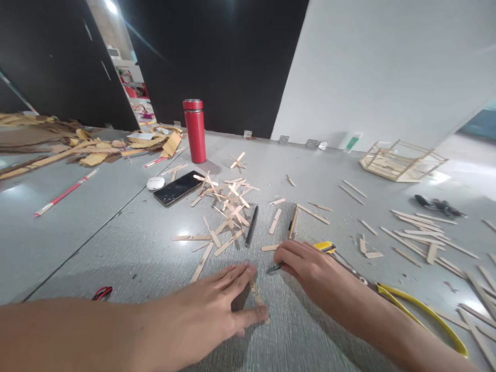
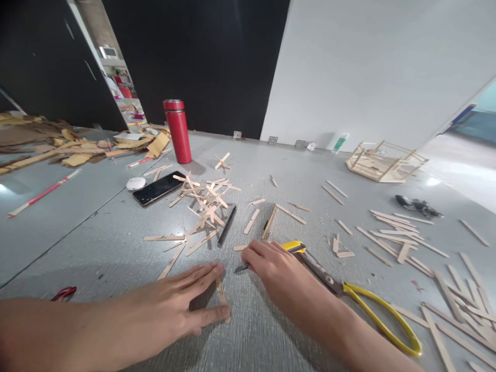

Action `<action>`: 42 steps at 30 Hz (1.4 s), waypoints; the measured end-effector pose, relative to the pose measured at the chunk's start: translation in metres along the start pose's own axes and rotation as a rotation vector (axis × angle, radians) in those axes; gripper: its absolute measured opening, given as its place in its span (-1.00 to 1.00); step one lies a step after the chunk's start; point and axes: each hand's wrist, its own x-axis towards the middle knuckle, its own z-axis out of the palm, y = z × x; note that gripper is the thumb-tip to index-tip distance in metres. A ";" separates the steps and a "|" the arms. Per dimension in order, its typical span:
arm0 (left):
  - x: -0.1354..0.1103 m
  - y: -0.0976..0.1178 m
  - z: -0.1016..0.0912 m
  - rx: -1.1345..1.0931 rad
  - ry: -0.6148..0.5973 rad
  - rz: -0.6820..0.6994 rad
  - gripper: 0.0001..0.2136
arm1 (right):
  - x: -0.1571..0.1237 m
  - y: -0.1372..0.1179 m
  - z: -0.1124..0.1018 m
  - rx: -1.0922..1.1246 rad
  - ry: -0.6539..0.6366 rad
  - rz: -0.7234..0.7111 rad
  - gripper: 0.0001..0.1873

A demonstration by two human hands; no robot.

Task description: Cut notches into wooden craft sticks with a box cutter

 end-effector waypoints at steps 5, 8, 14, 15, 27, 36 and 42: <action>-0.001 0.001 -0.005 -0.009 -0.005 -0.042 -0.25 | 0.003 -0.020 0.011 0.124 0.137 -0.099 -0.75; -0.001 0.002 -0.005 0.000 -0.016 -0.030 -0.23 | 0.004 -0.034 0.019 0.315 0.110 -0.119 -0.74; 0.000 0.001 -0.002 0.015 0.028 -0.054 -0.30 | 0.003 -0.039 0.026 0.294 0.129 -0.177 -0.75; 0.000 0.001 -0.002 0.015 0.028 -0.048 -0.28 | 0.003 -0.039 0.026 0.279 0.140 -0.190 -0.76; 0.001 0.000 0.001 0.046 -0.008 -0.031 -0.20 | 0.002 -0.038 0.028 0.389 0.008 -0.069 -0.76; -0.001 -0.002 -0.001 0.134 0.012 -0.031 -0.24 | -0.002 -0.041 0.026 0.429 -0.021 0.015 -0.84; 0.007 -0.003 -0.010 0.305 0.023 -0.046 -0.42 | -0.003 -0.016 0.007 0.021 0.141 0.049 -0.50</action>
